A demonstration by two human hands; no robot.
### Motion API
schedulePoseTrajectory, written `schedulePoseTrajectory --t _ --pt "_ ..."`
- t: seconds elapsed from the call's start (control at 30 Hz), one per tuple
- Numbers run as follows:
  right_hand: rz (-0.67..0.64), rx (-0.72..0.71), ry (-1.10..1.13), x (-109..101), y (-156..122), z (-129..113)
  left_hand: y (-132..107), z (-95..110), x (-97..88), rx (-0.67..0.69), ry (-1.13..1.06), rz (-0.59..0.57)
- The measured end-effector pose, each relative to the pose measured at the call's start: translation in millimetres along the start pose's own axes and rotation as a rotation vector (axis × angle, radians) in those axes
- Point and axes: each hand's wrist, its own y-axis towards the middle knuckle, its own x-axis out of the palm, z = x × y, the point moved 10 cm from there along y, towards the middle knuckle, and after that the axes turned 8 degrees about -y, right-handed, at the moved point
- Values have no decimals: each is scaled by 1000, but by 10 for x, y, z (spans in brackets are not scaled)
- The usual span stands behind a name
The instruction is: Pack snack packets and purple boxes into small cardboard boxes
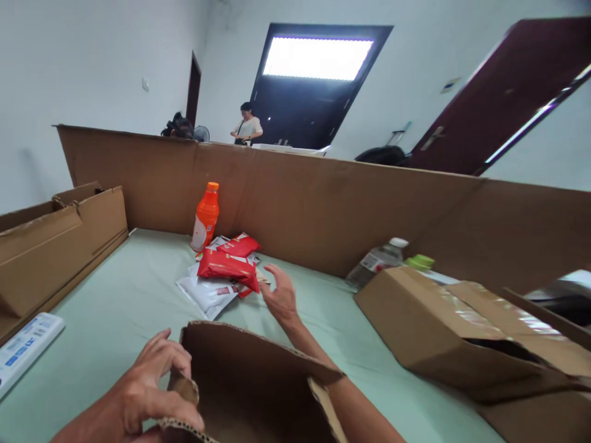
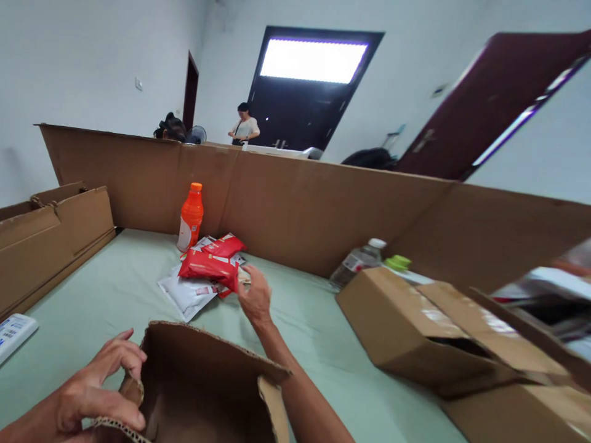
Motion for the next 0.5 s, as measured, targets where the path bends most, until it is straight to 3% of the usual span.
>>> schedulePoseTrajectory --t 0.13,0.2,0.27,0.37,0.5 --pt "-169 -200 -62 200 82 -740 -36 67 -129 36 116 165" --pt "-229 -196 -80 227 144 -895 -48 92 -154 52 151 193" --pt "-260 -142 -72 123 221 -916 -39 136 -136 83 165 177" --pt "-264 -29 -16 -315 307 -789 -10 171 -85 88 119 110" --pt "-249 40 82 -1256 178 -597 37 178 -15 86 40 7"
